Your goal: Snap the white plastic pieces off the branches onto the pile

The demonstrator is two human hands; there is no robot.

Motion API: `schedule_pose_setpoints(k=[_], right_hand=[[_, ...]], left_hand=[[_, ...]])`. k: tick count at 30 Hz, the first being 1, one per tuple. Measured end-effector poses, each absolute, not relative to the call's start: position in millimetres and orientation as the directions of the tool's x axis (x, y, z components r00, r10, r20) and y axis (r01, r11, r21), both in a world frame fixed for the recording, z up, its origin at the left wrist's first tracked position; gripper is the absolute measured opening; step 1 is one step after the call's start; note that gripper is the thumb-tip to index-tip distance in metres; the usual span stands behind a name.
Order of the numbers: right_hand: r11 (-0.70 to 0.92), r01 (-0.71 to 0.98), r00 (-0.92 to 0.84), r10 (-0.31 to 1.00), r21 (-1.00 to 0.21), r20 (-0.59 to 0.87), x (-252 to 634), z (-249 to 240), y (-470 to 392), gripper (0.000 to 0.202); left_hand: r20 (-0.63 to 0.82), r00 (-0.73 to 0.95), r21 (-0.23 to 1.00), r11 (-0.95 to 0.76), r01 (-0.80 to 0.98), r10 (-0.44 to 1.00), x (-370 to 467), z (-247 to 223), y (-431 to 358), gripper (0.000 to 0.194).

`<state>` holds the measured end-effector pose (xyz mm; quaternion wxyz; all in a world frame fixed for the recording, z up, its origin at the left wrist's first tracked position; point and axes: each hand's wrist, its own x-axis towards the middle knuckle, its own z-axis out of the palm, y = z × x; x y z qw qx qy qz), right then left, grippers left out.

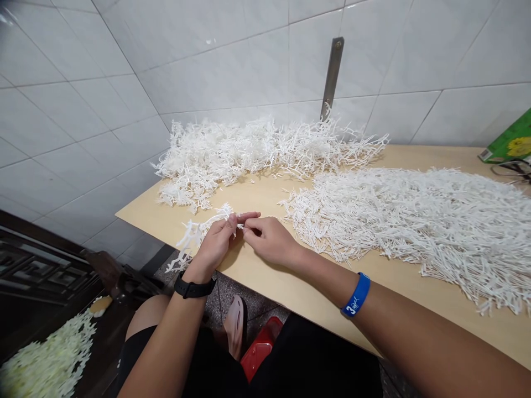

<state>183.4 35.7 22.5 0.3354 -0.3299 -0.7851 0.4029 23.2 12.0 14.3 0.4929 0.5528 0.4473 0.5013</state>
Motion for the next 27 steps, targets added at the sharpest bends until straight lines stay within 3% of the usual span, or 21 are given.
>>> schedule_pose_setpoints(k=[3, 7, 10, 14, 17, 21, 27], right_hand=[[0.461, 0.212, -0.575, 0.771, -0.862, 0.272, 180, 24, 31, 0.031], [0.491, 0.224, -0.602, 0.749, -0.842, 0.277, 182, 24, 25, 0.03], [0.503, 0.319, -0.545, 0.791, -0.803, 0.278, 188, 24, 29, 0.03], [0.465, 0.602, -0.416, 0.877, -0.65, 0.242, 197, 23, 44, 0.041], [0.434, 0.674, -0.411, 0.893, -0.597, 0.185, 200, 23, 49, 0.047], [0.495, 0.594, -0.424, 0.863, -0.635, 0.276, 197, 23, 44, 0.038], [0.43, 0.222, -0.529, 0.807, -0.875, 0.262, 186, 25, 36, 0.039]], left_hand=[[0.111, -0.009, 0.994, -0.111, -0.016, 0.994, 24, 13, 15, 0.052], [0.041, -0.184, 0.971, -0.083, -0.224, 0.982, 24, 12, 18, 0.051], [0.082, -0.104, 0.977, -0.1, -0.188, 0.991, 23, 10, 17, 0.05], [0.125, -0.045, 0.974, -0.132, -0.185, 0.991, 20, 6, 16, 0.046], [0.145, 0.012, 0.977, -0.141, -0.162, 0.989, 19, 5, 17, 0.047], [0.18, 0.093, 0.98, -0.171, -0.097, 0.979, 19, 9, 14, 0.049], [0.133, 0.261, 0.991, -0.122, -0.057, 0.956, 24, 12, 12, 0.054]])
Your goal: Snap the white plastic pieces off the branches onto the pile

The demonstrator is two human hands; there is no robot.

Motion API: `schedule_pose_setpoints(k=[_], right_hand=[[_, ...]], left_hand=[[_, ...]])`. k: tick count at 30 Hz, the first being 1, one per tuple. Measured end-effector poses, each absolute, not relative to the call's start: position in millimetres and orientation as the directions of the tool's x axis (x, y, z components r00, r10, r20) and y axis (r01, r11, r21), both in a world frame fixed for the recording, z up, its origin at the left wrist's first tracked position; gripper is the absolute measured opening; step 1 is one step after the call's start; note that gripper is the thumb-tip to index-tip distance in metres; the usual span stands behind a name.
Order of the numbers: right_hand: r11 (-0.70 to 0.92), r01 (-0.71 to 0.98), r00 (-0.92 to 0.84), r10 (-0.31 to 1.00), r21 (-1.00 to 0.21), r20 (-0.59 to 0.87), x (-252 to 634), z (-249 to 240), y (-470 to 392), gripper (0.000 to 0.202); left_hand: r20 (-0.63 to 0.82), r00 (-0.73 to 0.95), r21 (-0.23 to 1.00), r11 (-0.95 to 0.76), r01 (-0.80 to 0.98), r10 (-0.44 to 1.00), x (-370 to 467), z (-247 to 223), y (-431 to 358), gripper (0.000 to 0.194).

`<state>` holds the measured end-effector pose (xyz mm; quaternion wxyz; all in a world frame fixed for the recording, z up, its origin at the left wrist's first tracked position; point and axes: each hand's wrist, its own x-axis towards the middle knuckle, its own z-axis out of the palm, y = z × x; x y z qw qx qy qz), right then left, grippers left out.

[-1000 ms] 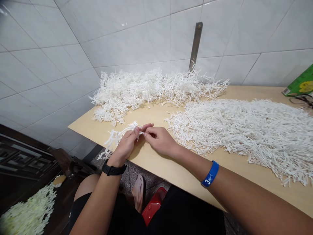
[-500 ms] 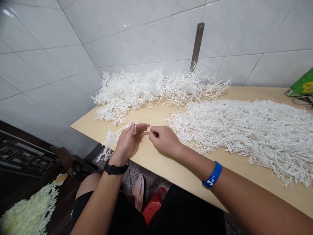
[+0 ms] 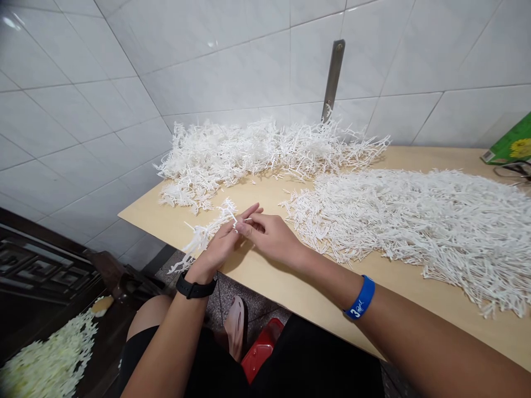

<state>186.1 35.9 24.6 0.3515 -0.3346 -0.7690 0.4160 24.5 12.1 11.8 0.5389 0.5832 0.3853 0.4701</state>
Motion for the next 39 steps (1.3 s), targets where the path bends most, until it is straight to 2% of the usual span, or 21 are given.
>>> schedule_pose_setpoints(k=[4, 10, 15, 17, 19, 21, 23, 26, 29, 31, 32, 35, 39], right_hand=[[0.371, 0.12, -0.569, 0.786, -0.921, 0.242, 184, 23, 37, 0.037], [0.355, 0.078, -0.643, 0.732, -0.931, 0.225, 187, 28, 39, 0.036], [0.439, 0.128, -0.677, 0.694, -0.89, 0.245, 182, 35, 20, 0.037], [0.541, 0.157, -0.688, 0.66, -0.826, 0.301, 181, 35, 16, 0.036], [0.62, 0.267, -0.65, 0.681, -0.738, 0.337, 182, 31, 19, 0.031], [0.638, 0.453, -0.586, 0.739, -0.623, 0.331, 187, 25, 28, 0.023], [0.627, 0.608, -0.546, 0.775, -0.487, 0.318, 192, 20, 38, 0.027], [0.637, 0.689, -0.528, 0.768, -0.347, 0.363, 196, 17, 44, 0.031], [0.669, 0.608, -0.512, 0.742, -0.426, 0.434, 193, 23, 38, 0.023], [0.678, 0.535, -0.528, 0.734, -0.503, 0.427, 188, 29, 32, 0.015], [0.677, 0.521, -0.542, 0.733, -0.52, 0.411, 186, 31, 30, 0.018], [0.664, 0.544, -0.564, 0.742, -0.513, 0.362, 184, 32, 29, 0.021], [0.669, 0.511, -0.569, 0.734, -0.54, 0.371, 189, 25, 34, 0.023]], left_hand=[[0.13, 0.269, 0.991, -0.135, -0.001, 0.954, 25, 13, 13, 0.049], [0.066, 0.216, 0.996, -0.051, -0.071, 0.974, 24, 19, 9, 0.05], [0.059, -0.074, 0.975, -0.073, -0.209, 0.996, 24, 15, 13, 0.047], [0.029, -0.089, 0.98, -0.046, -0.196, 0.996, 24, 14, 14, 0.047], [0.033, -0.02, 0.985, -0.035, -0.168, 0.999, 24, 15, 14, 0.046], [0.07, 0.01, 0.976, -0.067, -0.206, 0.997, 23, 14, 13, 0.046], [0.103, -0.003, 0.963, -0.1, -0.251, 0.995, 21, 14, 13, 0.048], [0.128, 0.018, 0.967, -0.121, -0.224, 0.992, 19, 12, 13, 0.051], [0.162, 0.079, 0.979, -0.149, -0.141, 0.984, 20, 13, 12, 0.053], [0.142, 0.16, 0.988, -0.132, -0.076, 0.977, 22, 16, 11, 0.055], [0.118, 0.203, 0.993, -0.113, -0.038, 0.972, 22, 18, 10, 0.056], [0.072, 0.287, 0.995, -0.087, 0.04, 0.955, 24, 22, 8, 0.055], [0.101, 0.296, 0.995, -0.104, -0.005, 0.95, 24, 21, 8, 0.051]])
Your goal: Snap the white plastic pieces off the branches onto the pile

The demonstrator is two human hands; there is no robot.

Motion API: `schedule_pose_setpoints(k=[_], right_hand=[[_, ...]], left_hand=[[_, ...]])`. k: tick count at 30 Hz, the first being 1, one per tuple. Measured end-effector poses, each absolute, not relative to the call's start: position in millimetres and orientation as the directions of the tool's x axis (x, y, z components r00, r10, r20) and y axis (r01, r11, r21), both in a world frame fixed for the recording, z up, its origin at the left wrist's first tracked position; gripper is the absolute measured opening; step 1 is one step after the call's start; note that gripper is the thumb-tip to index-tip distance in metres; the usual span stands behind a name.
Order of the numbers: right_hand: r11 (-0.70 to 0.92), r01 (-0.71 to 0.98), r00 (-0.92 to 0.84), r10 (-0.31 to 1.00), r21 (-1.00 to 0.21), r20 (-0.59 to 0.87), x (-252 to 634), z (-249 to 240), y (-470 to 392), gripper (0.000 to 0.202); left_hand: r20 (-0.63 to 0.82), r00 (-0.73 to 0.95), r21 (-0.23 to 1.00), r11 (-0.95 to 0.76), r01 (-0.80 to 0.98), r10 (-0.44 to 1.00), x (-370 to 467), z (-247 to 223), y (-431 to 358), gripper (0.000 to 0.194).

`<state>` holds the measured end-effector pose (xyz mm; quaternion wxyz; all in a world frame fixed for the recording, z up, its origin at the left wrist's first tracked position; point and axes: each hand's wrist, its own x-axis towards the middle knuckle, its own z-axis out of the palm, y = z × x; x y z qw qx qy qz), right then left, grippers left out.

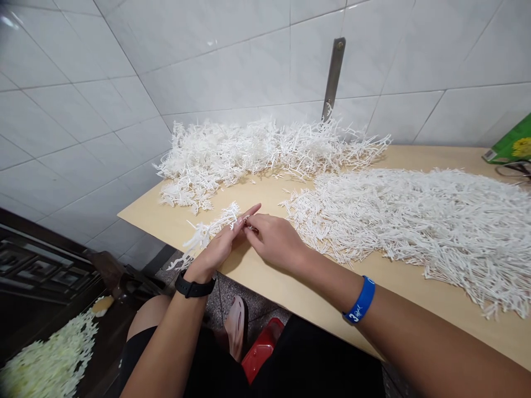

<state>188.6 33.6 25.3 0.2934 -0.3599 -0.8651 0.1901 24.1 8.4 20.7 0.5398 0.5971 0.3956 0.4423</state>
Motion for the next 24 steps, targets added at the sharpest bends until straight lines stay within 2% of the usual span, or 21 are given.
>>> schedule_pose_setpoints(k=[6, 10, 13, 18, 21, 24], right_hand=[[0.65, 0.427, -0.611, 0.72, -0.628, 0.33, 190, 26, 34, 0.028], [0.529, 0.335, -0.594, 0.761, -0.78, 0.26, 186, 27, 32, 0.034], [0.46, 0.292, -0.589, 0.778, -0.839, 0.221, 183, 23, 33, 0.035], [0.532, 0.182, -0.661, 0.689, -0.827, 0.298, 182, 17, 36, 0.03], [0.571, 0.279, -0.656, 0.7, -0.772, 0.281, 183, 19, 33, 0.032], [0.58, 0.342, -0.631, 0.724, -0.739, 0.277, 182, 22, 29, 0.031]], left_hand=[[0.103, 0.124, 0.982, -0.081, -0.173, 0.987, 20, 13, 11, 0.051], [0.083, 0.207, 0.987, -0.051, -0.154, 0.975, 22, 14, 11, 0.048], [0.109, 0.286, 0.988, -0.073, -0.133, 0.952, 24, 15, 11, 0.051], [0.089, 0.305, 0.993, -0.061, -0.099, 0.948, 24, 17, 9, 0.053], [0.103, 0.2, 0.99, -0.082, -0.112, 0.974, 23, 17, 8, 0.05], [0.164, 0.074, 0.986, -0.164, -0.001, 0.984, 23, 13, 11, 0.048]])
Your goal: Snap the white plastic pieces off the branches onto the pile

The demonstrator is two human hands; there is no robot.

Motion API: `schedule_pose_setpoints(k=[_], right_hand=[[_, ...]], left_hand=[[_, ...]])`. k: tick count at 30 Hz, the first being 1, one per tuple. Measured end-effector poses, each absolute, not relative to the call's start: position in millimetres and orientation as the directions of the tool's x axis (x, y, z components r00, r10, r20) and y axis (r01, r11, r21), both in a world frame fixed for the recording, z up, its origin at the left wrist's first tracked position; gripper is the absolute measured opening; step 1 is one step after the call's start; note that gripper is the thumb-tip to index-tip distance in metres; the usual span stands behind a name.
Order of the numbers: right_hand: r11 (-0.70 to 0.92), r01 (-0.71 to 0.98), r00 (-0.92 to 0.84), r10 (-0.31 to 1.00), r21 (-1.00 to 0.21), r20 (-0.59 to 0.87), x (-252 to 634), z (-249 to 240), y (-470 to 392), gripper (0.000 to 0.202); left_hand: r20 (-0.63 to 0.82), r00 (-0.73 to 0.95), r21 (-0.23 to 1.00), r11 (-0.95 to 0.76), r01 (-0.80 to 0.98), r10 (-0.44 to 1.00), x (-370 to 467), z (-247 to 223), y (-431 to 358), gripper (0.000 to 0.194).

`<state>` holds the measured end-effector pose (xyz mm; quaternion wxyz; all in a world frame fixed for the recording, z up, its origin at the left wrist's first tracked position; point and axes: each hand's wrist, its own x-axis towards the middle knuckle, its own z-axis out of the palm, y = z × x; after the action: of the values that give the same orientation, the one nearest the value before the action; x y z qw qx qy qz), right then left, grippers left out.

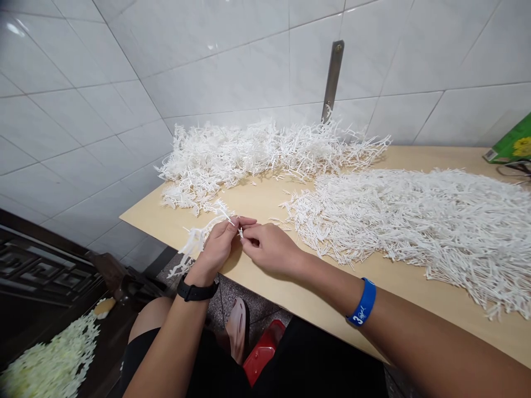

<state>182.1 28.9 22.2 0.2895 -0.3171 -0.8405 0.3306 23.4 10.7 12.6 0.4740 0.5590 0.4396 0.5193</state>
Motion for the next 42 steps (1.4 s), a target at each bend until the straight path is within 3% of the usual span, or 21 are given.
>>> schedule_pose_setpoints(k=[4, 8, 15, 19, 24, 28, 35, 42], right_hand=[[0.573, 0.332, -0.63, 0.726, -0.749, 0.276, 178, 21, 25, 0.029], [0.576, 0.335, -0.635, 0.723, -0.746, 0.273, 176, 18, 26, 0.03], [0.473, 0.421, -0.536, 0.818, -0.774, 0.209, 185, 22, 30, 0.038], [0.401, 0.372, -0.559, 0.817, -0.837, 0.143, 185, 22, 32, 0.03], [0.401, 0.187, -0.647, 0.738, -0.897, 0.195, 180, 16, 32, 0.024], [0.339, 0.203, -0.62, 0.77, -0.919, 0.147, 179, 16, 30, 0.018], [0.172, -0.042, -0.713, 0.685, -0.984, 0.15, 183, 15, 38, 0.03], [0.254, 0.078, -0.677, 0.724, -0.964, 0.136, 184, 17, 36, 0.033]], left_hand=[[0.201, -0.029, 0.964, -0.193, 0.184, 0.979, 23, 7, 16, 0.044], [0.224, -0.092, 0.952, -0.198, 0.234, 0.97, 23, 7, 16, 0.04], [0.131, 0.155, 0.991, -0.123, -0.06, 0.979, 26, 11, 11, 0.045], [0.132, 0.219, 0.991, -0.123, -0.056, 0.967, 25, 10, 13, 0.05], [0.128, 0.3, 0.992, -0.123, -0.038, 0.945, 20, 11, 14, 0.054], [0.148, 0.383, 0.989, -0.143, -0.041, 0.912, 19, 16, 12, 0.051], [0.199, 0.369, 0.977, -0.215, 0.001, 0.908, 22, 11, 13, 0.052], [0.132, 0.318, 0.991, -0.122, -0.05, 0.939, 20, 13, 11, 0.054]])
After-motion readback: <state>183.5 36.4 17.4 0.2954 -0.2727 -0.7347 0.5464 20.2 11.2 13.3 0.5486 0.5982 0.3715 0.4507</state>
